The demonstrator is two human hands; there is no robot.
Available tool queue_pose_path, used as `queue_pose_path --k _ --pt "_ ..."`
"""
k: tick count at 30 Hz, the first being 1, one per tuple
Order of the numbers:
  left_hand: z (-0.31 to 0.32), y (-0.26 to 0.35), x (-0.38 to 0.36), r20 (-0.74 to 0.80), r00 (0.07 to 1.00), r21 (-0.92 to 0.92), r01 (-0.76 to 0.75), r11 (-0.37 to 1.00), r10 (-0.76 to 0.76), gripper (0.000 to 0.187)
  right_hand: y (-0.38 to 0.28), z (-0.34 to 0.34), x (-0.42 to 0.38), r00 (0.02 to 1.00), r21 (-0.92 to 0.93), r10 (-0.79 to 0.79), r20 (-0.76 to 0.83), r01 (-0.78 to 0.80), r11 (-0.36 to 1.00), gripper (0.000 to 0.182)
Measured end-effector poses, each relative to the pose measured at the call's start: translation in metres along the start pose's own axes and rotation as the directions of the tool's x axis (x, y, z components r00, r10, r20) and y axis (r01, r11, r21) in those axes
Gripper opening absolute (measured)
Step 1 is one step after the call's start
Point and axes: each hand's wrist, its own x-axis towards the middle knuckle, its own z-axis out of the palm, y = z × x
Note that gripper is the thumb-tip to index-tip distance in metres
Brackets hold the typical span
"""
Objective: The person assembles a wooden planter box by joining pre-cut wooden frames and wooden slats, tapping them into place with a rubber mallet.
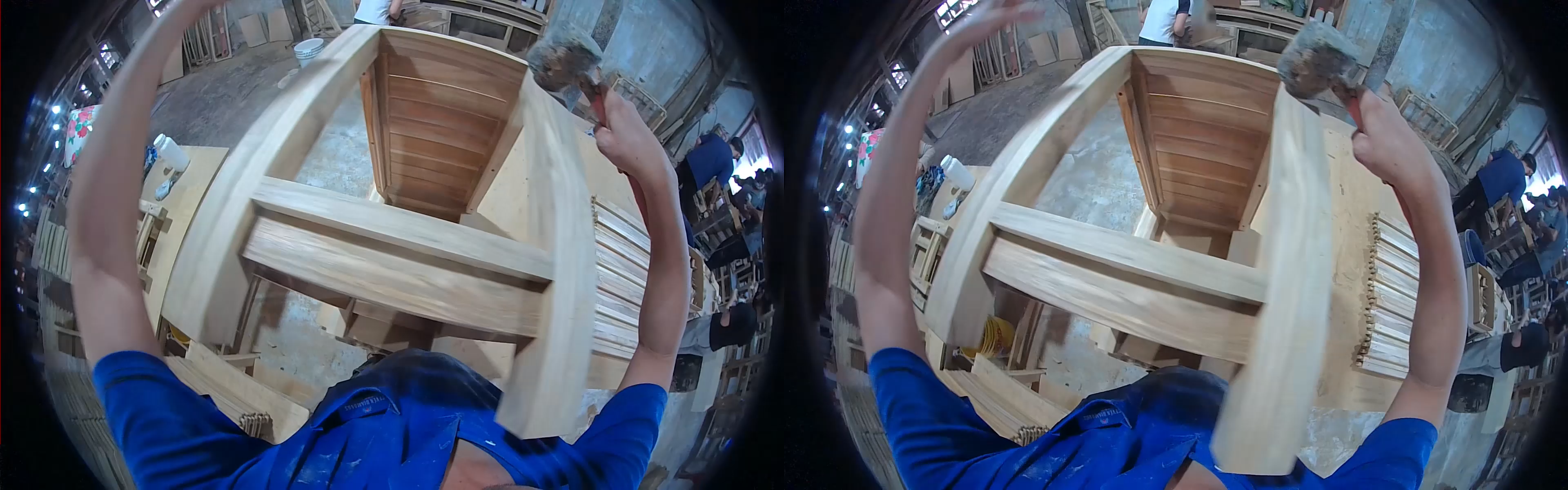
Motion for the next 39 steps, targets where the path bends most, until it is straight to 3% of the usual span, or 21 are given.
queue_pose_path --k 1,3,5,8,10,12,13,17,19,21,22,24,26,28,29,31,32,34,35,38,39 --pt "0.012 -0.030 -0.017 0.008 0.997 -0.137 0.074 0.988 -0.074 0.086 -0.002 0.001 0.000 0.999 0.021 0.016 -0.029 -0.016 1.000 0.046" --pt "0.072 -0.091 -0.037 -0.106 0.994 -0.112 -0.027 0.993 0.015 0.110 -0.001 0.002 0.003 0.998 0.029 0.034 -0.061 -0.033 0.999 0.046" --pt "0.165 -0.163 -0.015 -0.056 0.998 -0.188 -0.043 0.981 0.033 0.118 -0.002 -0.004 0.010 0.992 -0.057 0.121 0.040 -0.118 0.991 0.026" --pt "0.290 -0.141 0.046 -0.094 0.985 -0.735 -0.166 0.658 0.143 0.099 -0.029 -0.015 0.007 0.976 -0.134 0.214 0.047 -0.206 0.969 0.021" --pt "0.342 -0.102 0.060 -0.329 0.936 -0.791 -0.346 0.505 0.126 0.068 -0.038 -0.015 0.007 0.972 -0.162 0.233 0.029 -0.225 0.961 0.022" --pt "0.335 -0.064 0.028 -0.513 0.857 -0.630 -0.410 0.660 0.042 0.042 -0.060 -0.025 0.007 0.958 -0.130 0.282 0.051 -0.274 0.953 0.021" --pt "0.317 -0.044 0.002 -0.593 0.806 -0.433 -0.321 0.842 0.003 0.036 -0.063 -0.029 0.011 0.957 -0.155 0.287 0.044 -0.278 0.948 0.021" --pt "0.376 -0.063 0.048 -0.585 0.804 -0.527 -0.273 0.805 -0.111 0.034 -0.064 -0.051 0.032 0.984 -0.356 0.163 0.069 -0.129 0.926 0.014" --pt "0.367 -0.064 0.038 -0.538 0.827 -0.593 -0.235 0.770 -0.162 0.032 -0.094 -0.075 0.054 0.972 -0.156 0.206 0.114 -0.187 0.970 0.015" --pt "0.366 -0.065 0.041 -0.524 0.839 -0.568 -0.215 0.794 -0.148 0.032 -0.083 -0.095 0.090 0.996 0.139 0.041 -0.076 -0.030 0.990 0.014" --pt "0.358 -0.061 0.036 -0.524 0.838 -0.575 -0.213 0.790 -0.155 0.032 -0.114 -0.103 0.102 0.962 -0.032 0.070 -0.262 -0.081 0.996 0.015" --pt "0.334 -0.052 0.019 -0.452 0.858 -0.664 -0.142 0.734 -0.243 0.033 -0.182 -0.124 0.129 0.897 -0.066 0.171 -0.408 -0.215 0.974 0.024" --pt "0.338 -0.054 0.022 -0.482 0.842 -0.672 -0.178 0.719 -0.241 0.035 -0.211 -0.112 0.151 0.893 0.048 0.271 -0.359 -0.272 0.961 0.029" --pt "0.337 -0.053 0.020 -0.494 0.835 -0.667 -0.186 0.721 -0.242 0.035 -0.213 -0.055 0.162 0.875 0.128 0.348 -0.337 -0.323 0.938 0.027" --pt "0.336 -0.051 0.016 -0.487 0.837 -0.675 -0.181 0.715 -0.248 0.035 -0.199 -0.003 0.155 0.983 -0.059 0.015 -0.185 -0.027 0.998 0.028" --pt "0.332 -0.052 0.017 -0.421 0.865 -0.703 -0.119 0.702 -0.275 0.036 -0.206 0.026 0.152 0.951 -0.186 -0.309 0.022 0.308 0.933 0.029" --pt "0.329 -0.051 0.018 -0.426 0.861 -0.702 -0.120 0.702 -0.279 0.036 -0.206 0.011 0.158 0.982 -0.112 -0.157 0.108 0.169 0.979 0.028" --pt "0.329 -0.052 0.016 -0.427 0.865 -0.684 -0.120 0.719 -0.262 0.037 -0.226 -0.016 0.168 0.941 0.001 0.135 0.310 -0.142 0.990 0.027" --pt "0.330 -0.054 0.016 -0.427 0.865 -0.683 -0.118 0.721 -0.263 0.037 -0.232 -0.023 0.172 0.941 0.003 0.133 0.311 -0.142 0.990 0.027" --pt "0.330 -0.054 0.018 -0.423 0.875 -0.680 -0.135 0.721 -0.234 0.040 -0.241 -0.026 0.181 0.957 0.242 0.276 -0.089 -0.248 0.938 0.027" --pt "0.329 -0.054 0.018 -0.405 0.881 -0.679 -0.110 0.725 -0.246 0.038 -0.219 -0.002 0.181 0.954 0.244 0.285 -0.088 -0.257 0.935 0.027"
